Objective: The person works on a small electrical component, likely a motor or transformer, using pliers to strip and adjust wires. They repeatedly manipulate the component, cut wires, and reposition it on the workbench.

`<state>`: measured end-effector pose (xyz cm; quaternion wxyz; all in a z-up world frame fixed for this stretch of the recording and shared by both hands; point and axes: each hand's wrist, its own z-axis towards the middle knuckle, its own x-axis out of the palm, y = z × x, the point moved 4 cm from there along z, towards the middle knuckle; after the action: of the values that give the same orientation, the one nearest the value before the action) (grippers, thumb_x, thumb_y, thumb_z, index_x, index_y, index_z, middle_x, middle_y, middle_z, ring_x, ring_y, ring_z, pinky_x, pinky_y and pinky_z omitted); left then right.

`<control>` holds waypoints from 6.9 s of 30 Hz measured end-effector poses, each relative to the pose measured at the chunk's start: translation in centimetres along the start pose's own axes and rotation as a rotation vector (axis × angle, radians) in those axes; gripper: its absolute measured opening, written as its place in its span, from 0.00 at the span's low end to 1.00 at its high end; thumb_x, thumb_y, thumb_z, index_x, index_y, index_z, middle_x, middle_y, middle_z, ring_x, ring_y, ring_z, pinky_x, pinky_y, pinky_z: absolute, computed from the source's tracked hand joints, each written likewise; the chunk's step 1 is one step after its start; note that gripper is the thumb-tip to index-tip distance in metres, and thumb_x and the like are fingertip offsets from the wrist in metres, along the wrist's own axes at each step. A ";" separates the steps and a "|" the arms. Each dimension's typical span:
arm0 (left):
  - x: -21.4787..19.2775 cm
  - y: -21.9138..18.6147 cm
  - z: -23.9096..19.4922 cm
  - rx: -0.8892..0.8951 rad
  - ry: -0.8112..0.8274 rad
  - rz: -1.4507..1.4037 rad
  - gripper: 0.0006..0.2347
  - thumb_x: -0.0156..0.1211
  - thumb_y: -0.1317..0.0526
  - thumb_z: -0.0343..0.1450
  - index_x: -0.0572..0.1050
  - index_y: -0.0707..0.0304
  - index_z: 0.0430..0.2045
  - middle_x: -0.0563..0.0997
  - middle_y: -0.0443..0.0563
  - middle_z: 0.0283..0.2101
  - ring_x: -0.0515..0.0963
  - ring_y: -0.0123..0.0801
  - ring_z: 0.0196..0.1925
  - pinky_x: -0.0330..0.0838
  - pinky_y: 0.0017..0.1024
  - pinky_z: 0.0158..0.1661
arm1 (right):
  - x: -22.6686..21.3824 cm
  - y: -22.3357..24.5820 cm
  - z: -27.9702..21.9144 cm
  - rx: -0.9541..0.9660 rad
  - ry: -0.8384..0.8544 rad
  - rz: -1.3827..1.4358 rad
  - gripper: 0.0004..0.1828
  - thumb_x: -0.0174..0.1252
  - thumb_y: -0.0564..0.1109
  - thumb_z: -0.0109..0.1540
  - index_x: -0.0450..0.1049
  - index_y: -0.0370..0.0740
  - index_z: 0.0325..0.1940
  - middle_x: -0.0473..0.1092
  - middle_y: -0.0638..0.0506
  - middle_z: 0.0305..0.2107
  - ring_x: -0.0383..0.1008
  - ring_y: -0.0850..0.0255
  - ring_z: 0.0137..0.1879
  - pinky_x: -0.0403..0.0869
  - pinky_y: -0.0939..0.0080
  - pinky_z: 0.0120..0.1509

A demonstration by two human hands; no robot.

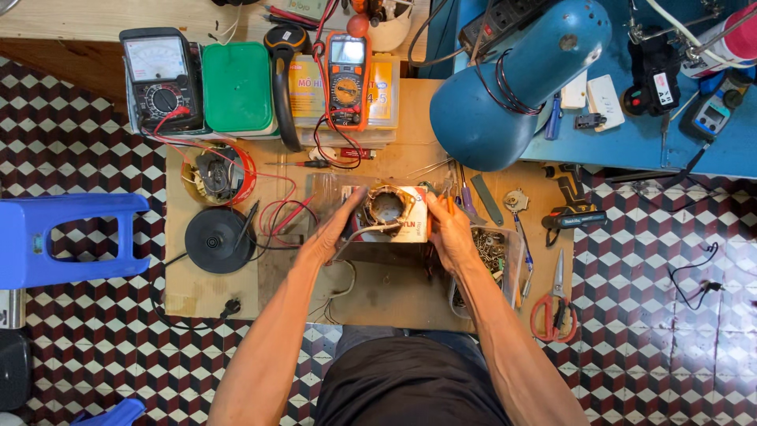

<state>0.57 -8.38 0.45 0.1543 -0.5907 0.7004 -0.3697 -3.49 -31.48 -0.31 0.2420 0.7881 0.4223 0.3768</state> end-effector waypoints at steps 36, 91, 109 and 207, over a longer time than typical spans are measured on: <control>14.2 -6.8 -9.6 1.017 -0.654 1.061 0.15 0.69 0.62 0.65 0.78 0.64 0.45 0.77 0.56 0.47 0.78 0.48 0.47 0.75 0.41 0.42 | -3.4 4.6 -4.9 -0.503 -0.178 -0.445 0.13 0.56 0.49 0.68 0.73 0.34 0.45 0.67 0.55 0.29 0.64 0.70 0.33 0.67 0.66 0.37; 12.8 3.7 -3.7 0.196 -0.331 -0.701 0.11 0.68 0.57 0.68 0.78 0.63 0.37 0.82 0.49 0.29 0.71 0.17 0.17 0.58 0.16 0.15 | 2.7 6.9 -6.2 -0.464 -0.055 -0.412 0.14 0.64 0.46 0.64 0.70 0.38 0.48 0.72 0.55 0.29 0.72 0.72 0.32 0.72 0.71 0.34; 12.5 3.2 -3.9 0.368 -0.349 -0.897 0.07 0.62 0.68 0.67 0.72 0.58 0.35 0.77 0.46 0.32 0.70 0.20 0.21 0.60 0.19 0.18 | 1.9 6.5 -5.0 -0.460 0.011 -0.369 0.16 0.65 0.46 0.64 0.69 0.37 0.49 0.73 0.54 0.35 0.73 0.70 0.34 0.73 0.69 0.37; 11.1 -3.7 -11.0 0.873 -0.788 0.705 0.06 0.65 0.62 0.71 0.79 0.60 0.38 0.82 0.52 0.39 0.83 0.46 0.41 0.75 0.40 0.39 | 2.0 6.8 -4.5 -0.404 0.060 -0.425 0.15 0.64 0.48 0.64 0.71 0.37 0.47 0.71 0.54 0.31 0.72 0.70 0.32 0.70 0.70 0.33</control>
<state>-6.81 -15.28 12.96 0.7329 -0.3014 0.5292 -0.3032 -3.06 -33.04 7.88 0.4549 0.6064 0.5014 0.4170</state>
